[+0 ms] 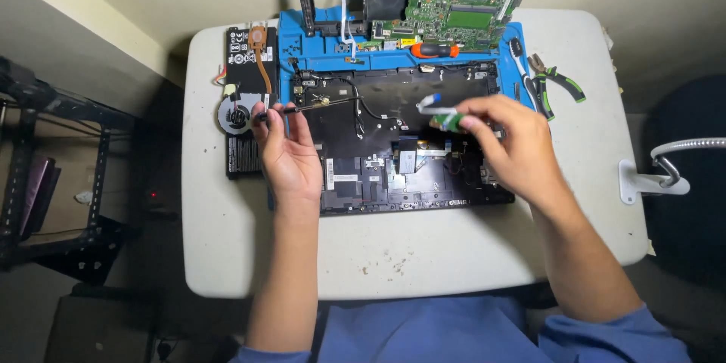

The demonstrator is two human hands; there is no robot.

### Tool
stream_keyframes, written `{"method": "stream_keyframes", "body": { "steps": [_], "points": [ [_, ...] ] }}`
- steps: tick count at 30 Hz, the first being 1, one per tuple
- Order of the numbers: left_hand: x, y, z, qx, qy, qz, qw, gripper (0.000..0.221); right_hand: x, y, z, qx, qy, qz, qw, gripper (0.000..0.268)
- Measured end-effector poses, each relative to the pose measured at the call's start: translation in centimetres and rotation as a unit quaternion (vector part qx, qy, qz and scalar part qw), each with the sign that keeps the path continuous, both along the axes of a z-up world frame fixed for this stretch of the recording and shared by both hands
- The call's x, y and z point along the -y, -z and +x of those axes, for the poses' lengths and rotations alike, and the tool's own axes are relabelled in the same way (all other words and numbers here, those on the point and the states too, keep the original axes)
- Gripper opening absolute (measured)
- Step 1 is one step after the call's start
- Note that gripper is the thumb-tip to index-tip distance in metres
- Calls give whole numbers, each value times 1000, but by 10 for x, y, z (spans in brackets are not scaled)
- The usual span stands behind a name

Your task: The person is disassembling a laptop, specifically removing the screen assembly by unscrewing components and disconnecting cables.

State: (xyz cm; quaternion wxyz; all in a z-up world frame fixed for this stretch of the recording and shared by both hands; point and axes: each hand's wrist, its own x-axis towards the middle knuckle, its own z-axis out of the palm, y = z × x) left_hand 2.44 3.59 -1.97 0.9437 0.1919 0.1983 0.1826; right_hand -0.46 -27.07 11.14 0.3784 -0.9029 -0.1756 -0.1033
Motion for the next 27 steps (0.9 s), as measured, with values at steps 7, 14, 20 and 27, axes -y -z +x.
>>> {"method": "stream_keyframes", "body": {
  "steps": [7, 14, 20, 27],
  "points": [
    [6, 1, 3, -2, -6, 16, 1000, 25, -24, 29, 111, 81, -26, -54, 995, 9],
    [15, -6, 8, -6, 0, 15, 1000, 28, -53, 108, 192, -23, 14, -132, 991, 14],
    [15, -7, 4, -7, 3, 14, 1000, 29, -57, 138, 201, -62, 28, -168, 983, 18],
    [10, 1, 5, 0, -4, 7, 1000, 30, -59, 109, 170, 44, 42, -231, 971, 21]
  ]
}}
